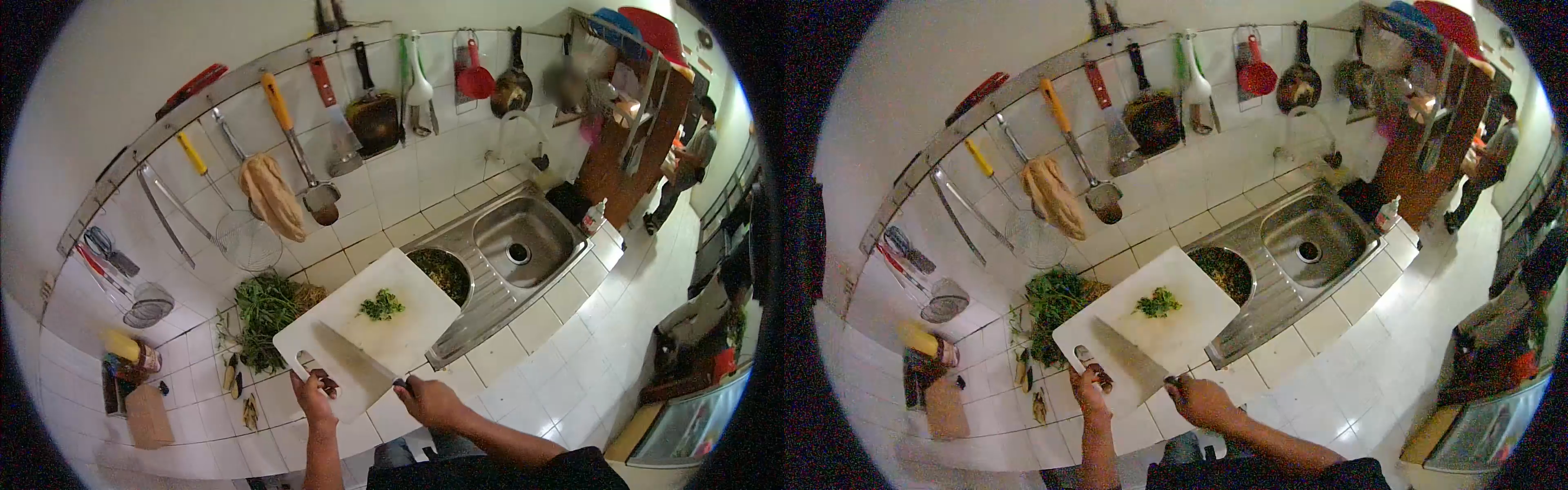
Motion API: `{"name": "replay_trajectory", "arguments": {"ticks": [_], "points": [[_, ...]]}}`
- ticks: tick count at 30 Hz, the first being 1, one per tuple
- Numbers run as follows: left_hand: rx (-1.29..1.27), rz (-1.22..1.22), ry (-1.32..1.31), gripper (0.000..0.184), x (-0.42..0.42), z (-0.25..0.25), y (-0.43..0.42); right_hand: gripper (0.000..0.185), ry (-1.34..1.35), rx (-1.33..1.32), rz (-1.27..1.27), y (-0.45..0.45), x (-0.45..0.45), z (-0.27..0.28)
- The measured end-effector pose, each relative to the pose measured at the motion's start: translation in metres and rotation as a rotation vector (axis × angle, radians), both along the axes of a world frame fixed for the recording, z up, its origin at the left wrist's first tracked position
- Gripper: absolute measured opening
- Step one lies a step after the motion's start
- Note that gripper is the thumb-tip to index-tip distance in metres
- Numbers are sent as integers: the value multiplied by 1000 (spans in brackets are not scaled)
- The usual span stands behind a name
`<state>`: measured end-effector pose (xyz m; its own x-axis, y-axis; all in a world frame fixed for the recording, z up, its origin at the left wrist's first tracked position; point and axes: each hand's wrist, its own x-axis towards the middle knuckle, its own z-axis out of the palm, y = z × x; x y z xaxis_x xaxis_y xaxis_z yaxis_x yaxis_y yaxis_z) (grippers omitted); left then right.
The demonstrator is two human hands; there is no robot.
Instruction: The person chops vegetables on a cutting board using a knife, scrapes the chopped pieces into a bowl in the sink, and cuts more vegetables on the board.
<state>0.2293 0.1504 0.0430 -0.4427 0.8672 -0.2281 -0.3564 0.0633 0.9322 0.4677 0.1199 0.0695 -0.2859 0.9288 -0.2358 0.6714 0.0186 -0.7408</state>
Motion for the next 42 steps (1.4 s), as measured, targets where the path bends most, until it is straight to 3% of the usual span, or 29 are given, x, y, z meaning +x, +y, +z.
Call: {"name": "replay_trajectory", "arguments": {"ticks": [6, 7, 11, 15, 17, 19, 24, 27, 29, 33, 36, 40, 42], "points": [[67, 127, 25, 37, 42, 21, -3, 54, -15, 82, -106, 41, 53, -32], [72, 35, 94, 34, 36, 18, -4, 57, -29, 103, -144, 49, 62, -40], [-2, 95, 59, 32, 34, 8, -3, 67, 65, 41, -242, 81, 100, -73], [24, 164, 65, 32, 40, 17, -6, 67, 137, 48, -238, 79, 107, -57], [38, 149, 98, 31, 38, 17, -4, 65, 175, 245, -222, 70, 95, -39], [38, 149, 130, 31, 44, 29, -4, 61, 127, 174, -162, 78, 92, -39], [85, 53, 266, 31, 43, 39, 0, 63, -22, 93, -265, 123, 114, -118], [67, 67, 200, 22, 33, 35, 7, 64, 49, 116, -259, 100, 121, -73], [54, 79, 220, 25, 30, 35, 8, 63, 75, 147, -161, 92, 117, -70], [171, 61, 336, 32, 38, 47, 8, 60, -71, 109, -261, 107, 129, -77], [108, 95, 248, 27, 46, 63, 3, 59, 51, 249, -258, 87, 127, -33], [97, 129, 272, 25, 39, 49, 2, 58, -114, 104, -197, 94, 125, -54], [60, 168, 254, 25, 46, 48, 2, 56, -35, 142, -194, 95, 125, -49]]}}
